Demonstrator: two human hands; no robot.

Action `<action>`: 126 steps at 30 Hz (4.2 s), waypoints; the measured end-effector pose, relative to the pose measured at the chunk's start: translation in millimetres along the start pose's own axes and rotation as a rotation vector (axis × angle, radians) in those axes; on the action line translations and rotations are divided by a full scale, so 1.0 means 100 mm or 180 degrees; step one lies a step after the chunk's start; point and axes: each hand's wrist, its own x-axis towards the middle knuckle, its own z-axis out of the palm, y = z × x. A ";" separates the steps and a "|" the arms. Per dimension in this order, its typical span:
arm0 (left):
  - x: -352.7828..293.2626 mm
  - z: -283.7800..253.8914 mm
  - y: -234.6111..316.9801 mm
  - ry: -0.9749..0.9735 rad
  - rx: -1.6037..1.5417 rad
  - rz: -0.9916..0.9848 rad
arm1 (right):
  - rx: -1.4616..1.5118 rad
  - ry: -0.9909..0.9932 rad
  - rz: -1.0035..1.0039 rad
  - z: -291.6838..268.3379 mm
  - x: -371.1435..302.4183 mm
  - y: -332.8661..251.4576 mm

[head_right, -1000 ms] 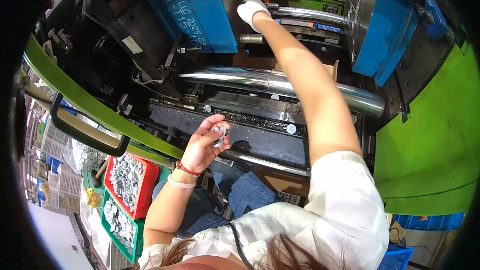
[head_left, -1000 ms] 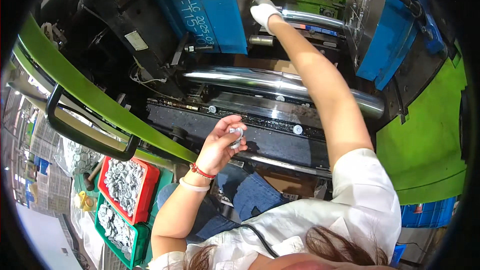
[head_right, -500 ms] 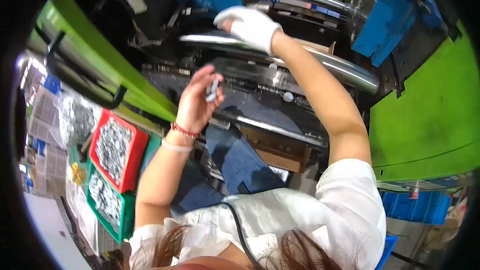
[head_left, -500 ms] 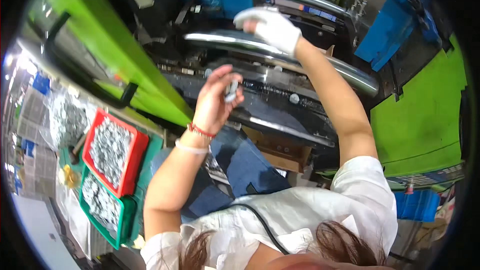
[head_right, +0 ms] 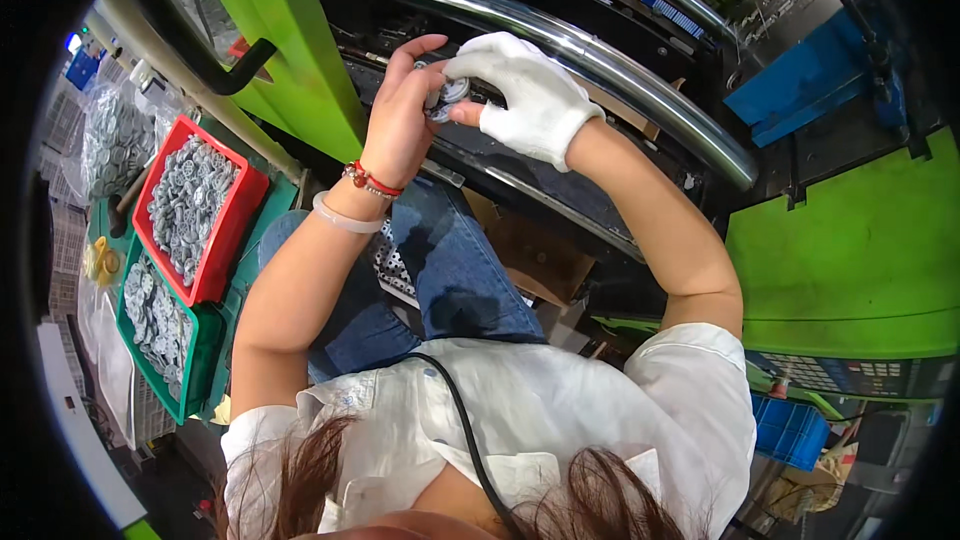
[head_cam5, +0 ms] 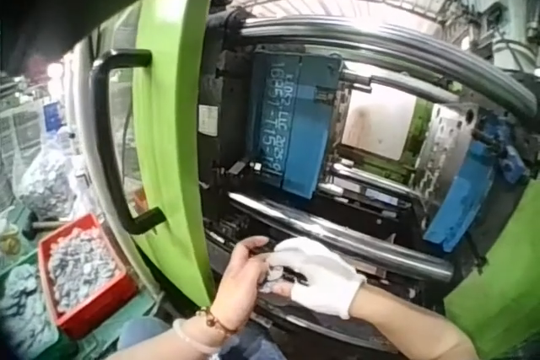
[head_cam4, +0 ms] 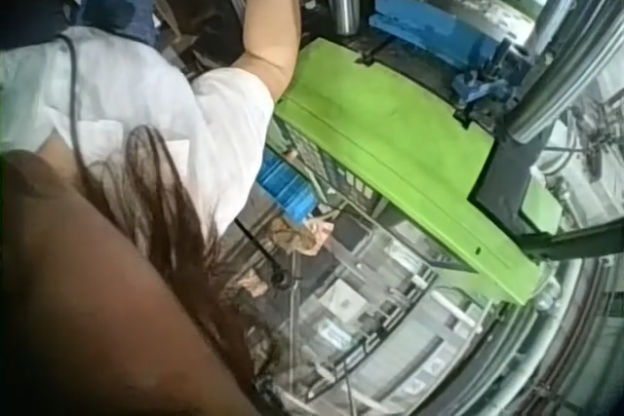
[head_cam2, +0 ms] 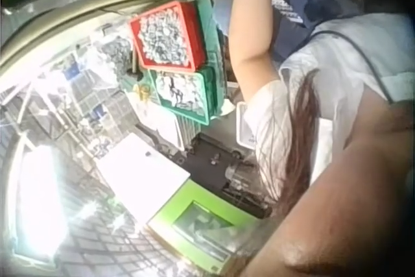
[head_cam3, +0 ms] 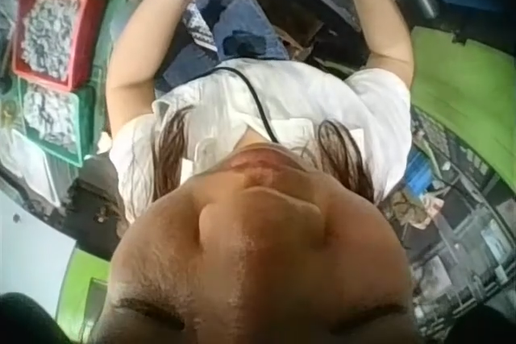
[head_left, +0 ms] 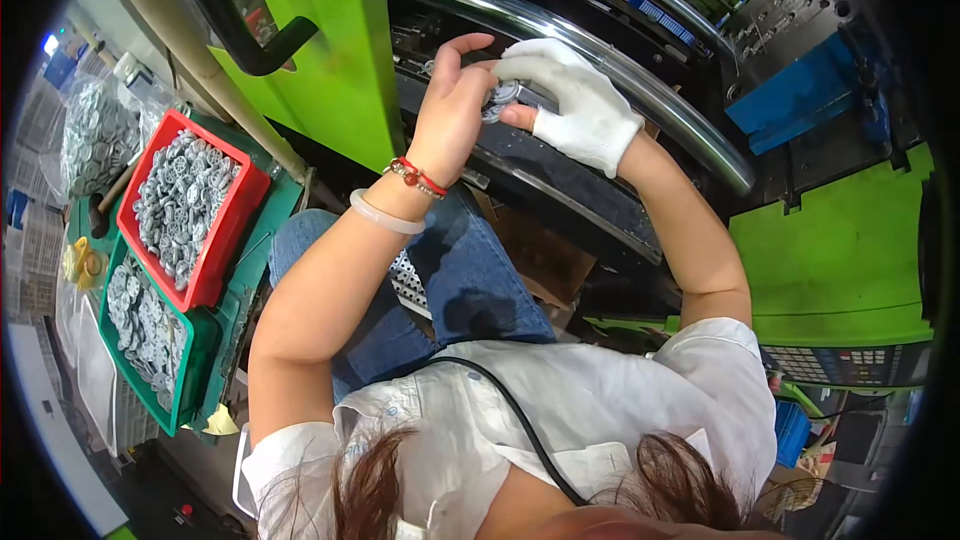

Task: The person prepares small circular electronic components by loading and unloading them from a molding machine while wearing white gloves.

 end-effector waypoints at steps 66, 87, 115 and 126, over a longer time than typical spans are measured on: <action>0.31 0.05 -0.10 -0.0088 -0.0594 -0.1864 | 0.1980 0.2625 0.1166 -1.30 1.95 3.75; 0.43 0.08 -0.17 -0.0261 -0.0792 -0.1920 | 0.1115 0.2220 0.1530 -1.35 2.09 3.73; 0.45 0.26 -0.24 -0.0289 -0.0248 -0.1577 | -0.0866 0.1501 0.1497 -1.61 1.84 3.41; 0.48 0.10 -0.17 -0.0262 0.1765 0.2011 | 0.2238 -0.1418 0.0801 -0.43 0.76 0.77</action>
